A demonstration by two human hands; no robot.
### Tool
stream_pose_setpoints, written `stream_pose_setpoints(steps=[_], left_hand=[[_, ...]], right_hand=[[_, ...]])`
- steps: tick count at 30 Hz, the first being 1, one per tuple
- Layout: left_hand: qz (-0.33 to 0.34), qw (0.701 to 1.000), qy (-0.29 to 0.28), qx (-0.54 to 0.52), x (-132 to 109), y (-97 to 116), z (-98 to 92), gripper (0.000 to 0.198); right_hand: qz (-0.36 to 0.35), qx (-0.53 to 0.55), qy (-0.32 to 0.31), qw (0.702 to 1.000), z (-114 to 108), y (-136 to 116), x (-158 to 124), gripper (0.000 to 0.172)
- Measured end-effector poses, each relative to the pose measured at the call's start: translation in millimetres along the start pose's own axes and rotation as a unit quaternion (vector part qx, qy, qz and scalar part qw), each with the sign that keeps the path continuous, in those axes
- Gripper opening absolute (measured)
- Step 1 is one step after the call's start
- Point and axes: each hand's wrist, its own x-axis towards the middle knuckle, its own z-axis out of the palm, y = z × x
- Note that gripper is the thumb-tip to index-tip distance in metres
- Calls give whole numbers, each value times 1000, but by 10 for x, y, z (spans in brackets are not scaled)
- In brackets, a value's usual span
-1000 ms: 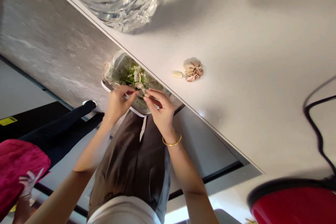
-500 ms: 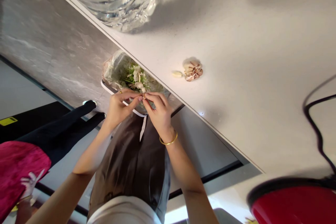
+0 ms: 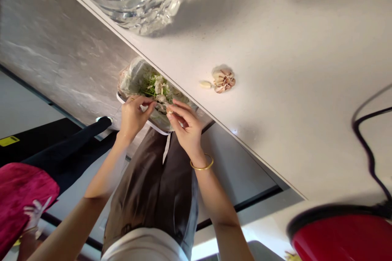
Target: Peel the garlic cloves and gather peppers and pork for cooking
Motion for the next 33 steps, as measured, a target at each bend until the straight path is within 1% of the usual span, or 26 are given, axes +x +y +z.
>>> stream_pose_setpoints(steps=[4,6,10,12,15,19,23,25,28,30,33], left_hand=[[44,996,-17,-75,-68,168,-31,19],[55,993,-25,-100,-112,253,-34,19],[29,990,-37,-135,-157,317,-37,17],[14,986,-55,-155,-157,314,-49,16],[8,981,-79,-175,-148,309,-73,15],[10,982,-67,-175,-150,332,-84,14],[-4,986,-42,-163,-153,352,-76,13],[-12,990,-25,-142,-140,336,-64,13],[-13,995,20,-97,-102,275,-36,12],[-6,997,37,-67,-73,229,-16,12],[9,998,51,-28,-48,198,-7,13]], right_hand=[[-36,-72,-1,997,16,49,30,29],[-67,-97,-4,993,27,69,34,33],[-112,-130,-14,985,23,77,22,38],[-127,-147,-22,981,5,80,10,39],[-151,-160,-34,975,-28,97,-4,42],[-158,-151,-36,975,-47,117,-14,42],[-128,-136,-19,982,-17,88,-26,33],[-95,-103,-7,990,17,60,-37,28],[-7,10,9,1000,77,28,-49,25],[54,90,9,994,106,24,-45,24],[123,159,-6,980,116,43,-18,27]])
